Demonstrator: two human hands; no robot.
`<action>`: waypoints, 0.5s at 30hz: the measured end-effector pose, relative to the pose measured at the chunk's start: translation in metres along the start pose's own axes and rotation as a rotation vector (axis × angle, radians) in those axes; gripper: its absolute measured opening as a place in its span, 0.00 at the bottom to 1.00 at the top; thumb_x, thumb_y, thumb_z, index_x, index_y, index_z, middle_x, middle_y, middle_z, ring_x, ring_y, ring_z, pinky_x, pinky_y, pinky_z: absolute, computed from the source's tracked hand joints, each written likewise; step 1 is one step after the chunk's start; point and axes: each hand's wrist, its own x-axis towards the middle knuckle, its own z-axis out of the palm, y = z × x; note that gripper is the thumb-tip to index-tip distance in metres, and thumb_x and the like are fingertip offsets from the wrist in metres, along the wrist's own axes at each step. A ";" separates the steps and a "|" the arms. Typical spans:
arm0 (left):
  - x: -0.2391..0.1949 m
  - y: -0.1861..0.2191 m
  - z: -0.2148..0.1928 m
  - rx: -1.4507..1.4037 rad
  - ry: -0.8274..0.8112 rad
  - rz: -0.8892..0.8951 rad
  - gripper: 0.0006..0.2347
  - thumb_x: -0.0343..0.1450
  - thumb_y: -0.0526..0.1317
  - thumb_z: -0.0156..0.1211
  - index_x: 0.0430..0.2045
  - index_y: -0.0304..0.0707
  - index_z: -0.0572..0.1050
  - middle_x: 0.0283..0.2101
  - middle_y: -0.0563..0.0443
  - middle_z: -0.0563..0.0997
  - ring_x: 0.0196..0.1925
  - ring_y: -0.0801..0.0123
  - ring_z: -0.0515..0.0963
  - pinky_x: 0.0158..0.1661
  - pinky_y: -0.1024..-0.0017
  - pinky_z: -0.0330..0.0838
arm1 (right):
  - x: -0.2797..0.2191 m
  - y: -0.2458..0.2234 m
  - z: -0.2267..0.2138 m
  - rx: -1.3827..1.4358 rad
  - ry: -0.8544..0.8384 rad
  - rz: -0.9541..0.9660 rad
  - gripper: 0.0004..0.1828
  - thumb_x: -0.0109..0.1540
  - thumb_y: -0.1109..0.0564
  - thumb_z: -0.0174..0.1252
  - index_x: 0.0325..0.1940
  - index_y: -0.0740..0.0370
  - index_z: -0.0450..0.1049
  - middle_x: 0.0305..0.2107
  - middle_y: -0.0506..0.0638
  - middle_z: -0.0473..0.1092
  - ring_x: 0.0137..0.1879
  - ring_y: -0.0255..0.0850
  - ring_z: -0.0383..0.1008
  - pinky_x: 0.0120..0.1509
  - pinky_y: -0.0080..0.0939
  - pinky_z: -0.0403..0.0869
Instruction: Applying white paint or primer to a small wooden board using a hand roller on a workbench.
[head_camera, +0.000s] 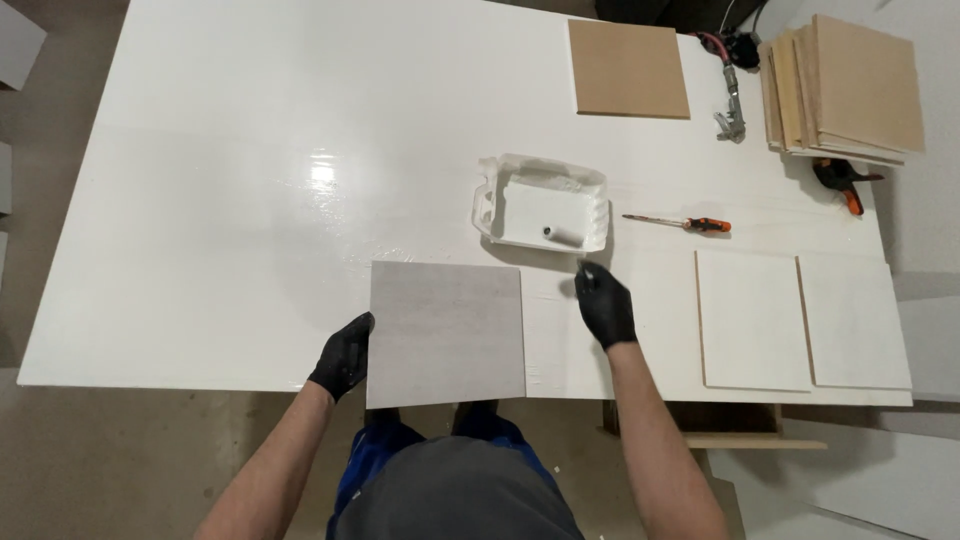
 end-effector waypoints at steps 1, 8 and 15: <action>0.019 -0.001 -0.013 0.101 -0.109 0.014 0.23 0.76 0.44 0.51 0.69 0.49 0.64 0.73 0.55 0.64 0.73 0.71 0.63 0.73 0.73 0.53 | 0.040 0.011 0.008 -0.205 0.070 -0.136 0.20 0.66 0.44 0.57 0.63 0.42 0.75 0.35 0.46 0.78 0.46 0.42 0.77 0.53 0.42 0.74; 0.110 0.001 -0.052 0.122 -0.190 -0.173 0.29 0.70 0.65 0.57 0.57 0.46 0.76 0.51 0.46 0.83 0.43 0.56 0.83 0.47 0.56 0.77 | 0.172 0.025 0.071 -0.640 0.082 -0.189 0.22 0.65 0.42 0.50 0.61 0.43 0.77 0.47 0.46 0.78 0.56 0.43 0.78 0.62 0.44 0.74; 0.076 0.027 -0.018 0.112 -0.163 -0.232 0.22 0.70 0.62 0.61 0.40 0.43 0.82 0.35 0.51 0.84 0.32 0.60 0.81 0.38 0.63 0.75 | 0.189 0.032 0.093 -0.599 0.099 -0.221 0.23 0.65 0.48 0.48 0.63 0.50 0.76 0.50 0.52 0.78 0.60 0.49 0.76 0.66 0.49 0.73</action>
